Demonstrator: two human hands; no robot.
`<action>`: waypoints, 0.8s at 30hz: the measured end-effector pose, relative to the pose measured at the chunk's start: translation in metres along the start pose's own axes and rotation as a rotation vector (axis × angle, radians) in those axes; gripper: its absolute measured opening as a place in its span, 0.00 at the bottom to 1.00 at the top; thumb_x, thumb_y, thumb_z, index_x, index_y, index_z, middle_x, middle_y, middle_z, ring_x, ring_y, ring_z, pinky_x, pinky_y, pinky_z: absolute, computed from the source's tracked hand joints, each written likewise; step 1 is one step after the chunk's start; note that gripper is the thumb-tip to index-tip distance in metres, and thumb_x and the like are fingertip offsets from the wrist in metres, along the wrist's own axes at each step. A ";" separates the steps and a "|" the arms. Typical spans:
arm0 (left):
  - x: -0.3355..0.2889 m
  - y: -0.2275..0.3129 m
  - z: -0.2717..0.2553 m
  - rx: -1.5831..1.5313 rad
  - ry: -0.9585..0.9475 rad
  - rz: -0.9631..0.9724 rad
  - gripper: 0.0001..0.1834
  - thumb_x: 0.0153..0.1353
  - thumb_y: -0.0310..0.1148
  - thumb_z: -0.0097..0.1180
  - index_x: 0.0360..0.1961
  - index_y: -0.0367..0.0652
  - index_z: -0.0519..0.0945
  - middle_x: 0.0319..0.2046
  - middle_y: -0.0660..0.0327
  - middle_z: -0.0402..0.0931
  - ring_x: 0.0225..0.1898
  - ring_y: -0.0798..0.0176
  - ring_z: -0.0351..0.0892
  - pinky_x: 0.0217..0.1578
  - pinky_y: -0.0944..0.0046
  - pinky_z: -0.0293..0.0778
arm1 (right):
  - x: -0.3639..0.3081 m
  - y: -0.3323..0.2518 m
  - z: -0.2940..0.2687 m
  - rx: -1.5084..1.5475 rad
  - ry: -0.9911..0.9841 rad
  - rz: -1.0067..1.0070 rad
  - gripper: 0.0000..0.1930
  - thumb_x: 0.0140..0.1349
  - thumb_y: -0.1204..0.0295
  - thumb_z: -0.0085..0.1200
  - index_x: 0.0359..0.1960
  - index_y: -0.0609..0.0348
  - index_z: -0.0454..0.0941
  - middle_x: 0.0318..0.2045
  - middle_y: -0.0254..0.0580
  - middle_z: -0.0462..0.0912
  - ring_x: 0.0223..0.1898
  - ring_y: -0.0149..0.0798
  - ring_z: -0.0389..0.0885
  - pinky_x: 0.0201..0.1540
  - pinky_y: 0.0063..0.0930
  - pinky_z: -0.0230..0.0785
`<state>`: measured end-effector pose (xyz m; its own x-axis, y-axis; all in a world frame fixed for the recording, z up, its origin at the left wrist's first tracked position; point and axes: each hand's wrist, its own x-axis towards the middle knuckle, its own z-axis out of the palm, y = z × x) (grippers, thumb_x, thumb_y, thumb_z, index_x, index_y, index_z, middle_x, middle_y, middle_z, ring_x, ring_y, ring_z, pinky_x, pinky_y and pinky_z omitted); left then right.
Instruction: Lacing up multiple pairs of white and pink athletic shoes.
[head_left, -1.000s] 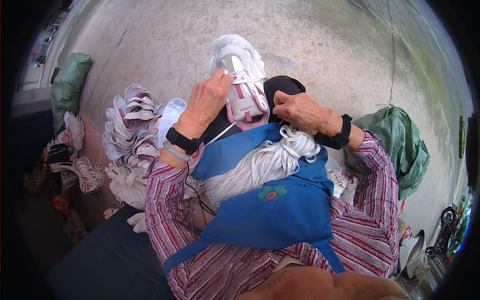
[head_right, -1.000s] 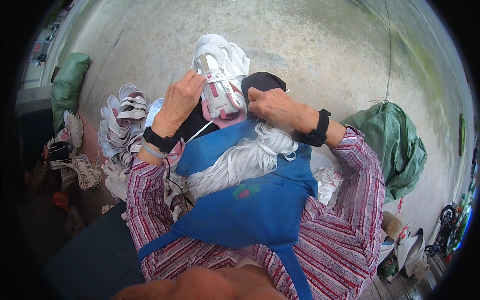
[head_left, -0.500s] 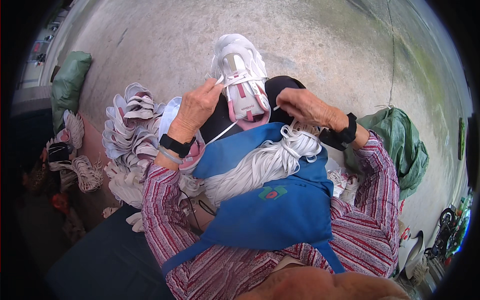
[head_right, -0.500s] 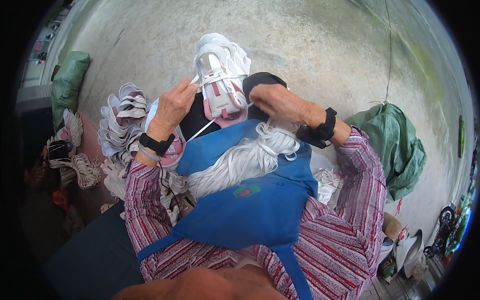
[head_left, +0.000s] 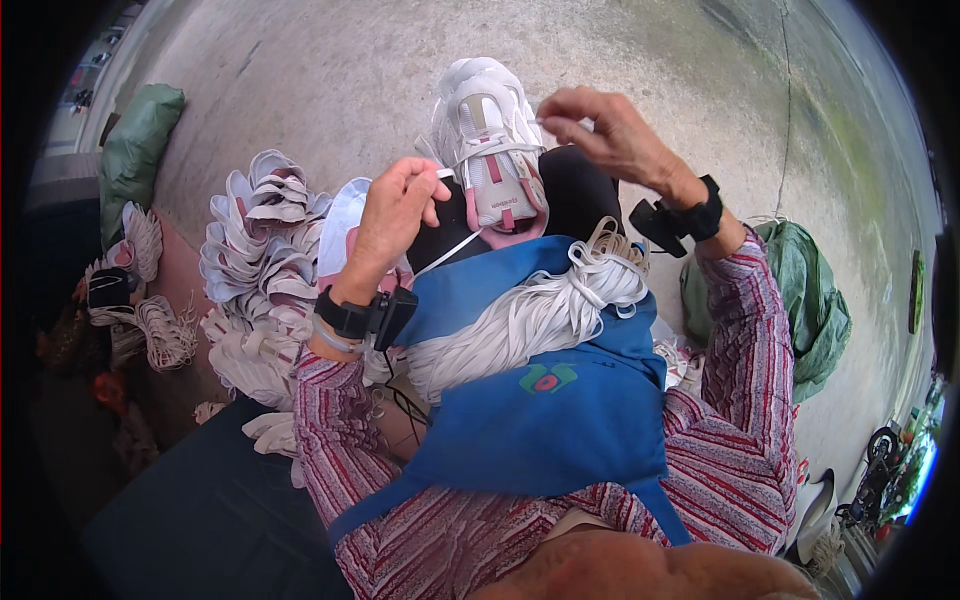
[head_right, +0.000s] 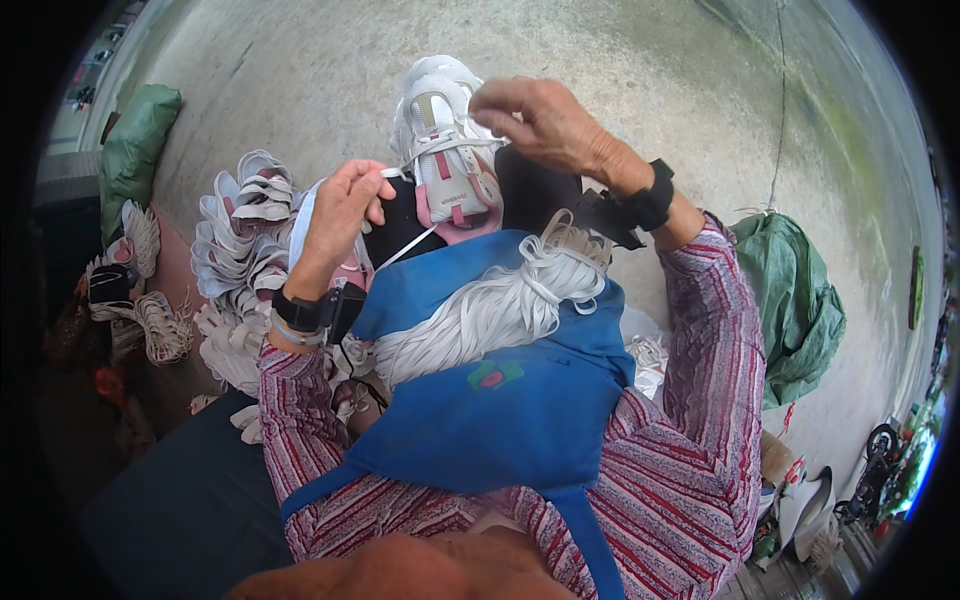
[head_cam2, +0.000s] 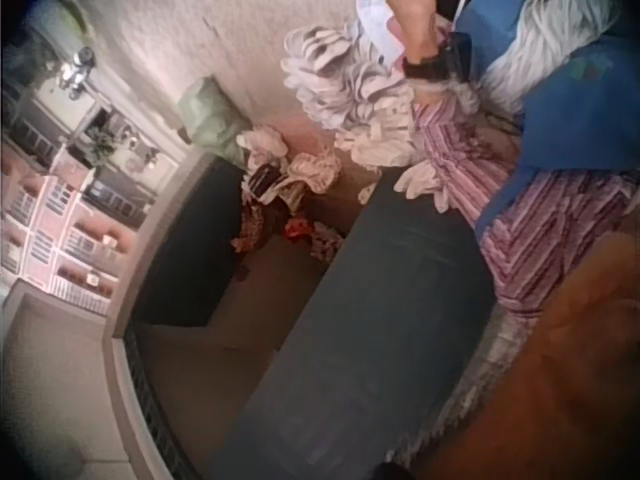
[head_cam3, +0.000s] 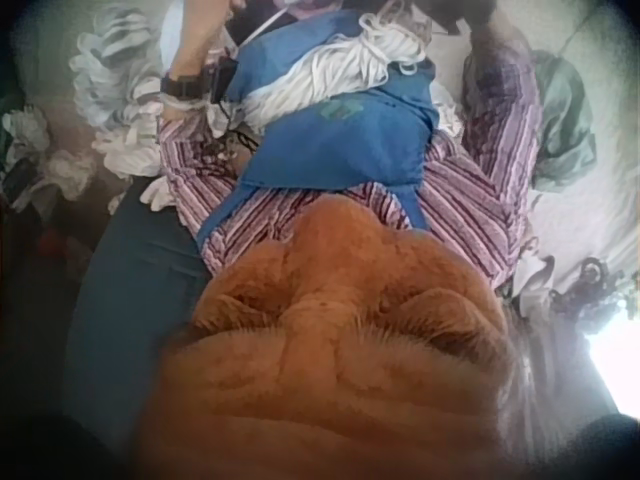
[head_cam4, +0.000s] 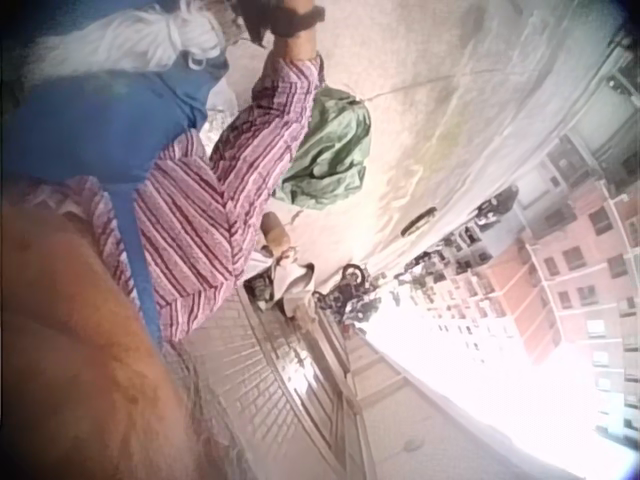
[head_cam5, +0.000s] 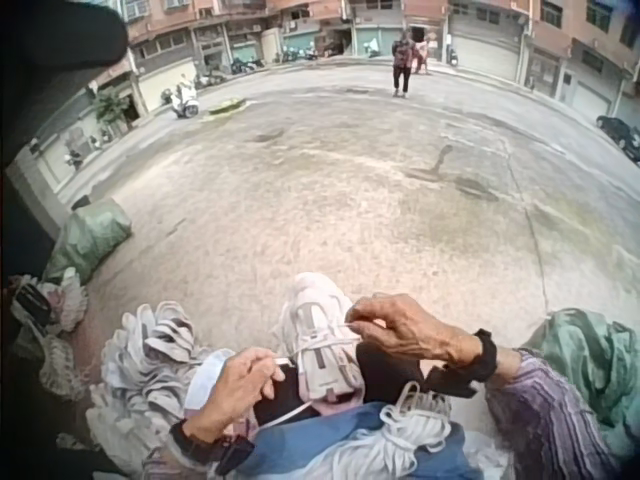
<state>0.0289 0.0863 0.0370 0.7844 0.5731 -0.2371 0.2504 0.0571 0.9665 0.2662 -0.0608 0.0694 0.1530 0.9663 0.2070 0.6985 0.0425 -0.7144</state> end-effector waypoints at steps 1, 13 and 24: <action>0.001 0.012 -0.002 0.000 0.002 0.001 0.11 0.65 0.33 0.47 0.40 0.35 0.74 0.26 0.64 0.75 0.17 0.77 0.67 0.18 0.77 0.64 | 0.004 -0.007 -0.010 0.188 -0.011 0.051 0.10 0.64 0.68 0.50 0.40 0.62 0.76 0.27 0.35 0.77 0.28 0.26 0.76 0.32 0.22 0.72; -0.036 0.180 0.007 -0.287 -0.086 0.416 0.17 0.67 0.33 0.46 0.53 0.35 0.69 0.39 0.56 0.77 0.25 0.71 0.74 0.26 0.77 0.72 | 0.054 -0.157 -0.074 0.163 0.123 -0.568 0.10 0.66 0.71 0.48 0.33 0.68 0.73 0.23 0.42 0.78 0.27 0.29 0.76 0.30 0.24 0.71; -0.112 0.262 -0.006 -0.013 0.065 0.839 0.12 0.69 0.36 0.43 0.45 0.40 0.72 0.27 0.62 0.73 0.17 0.77 0.68 0.17 0.78 0.66 | 0.053 -0.209 -0.127 -0.090 0.437 -0.816 0.11 0.65 0.71 0.47 0.32 0.66 0.77 0.21 0.41 0.77 0.20 0.30 0.73 0.22 0.22 0.67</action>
<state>0.0034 0.0420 0.3169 0.6731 0.4759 0.5661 -0.4081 -0.3994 0.8209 0.2172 -0.0508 0.3145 -0.1724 0.4636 0.8691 0.7545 0.6293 -0.1860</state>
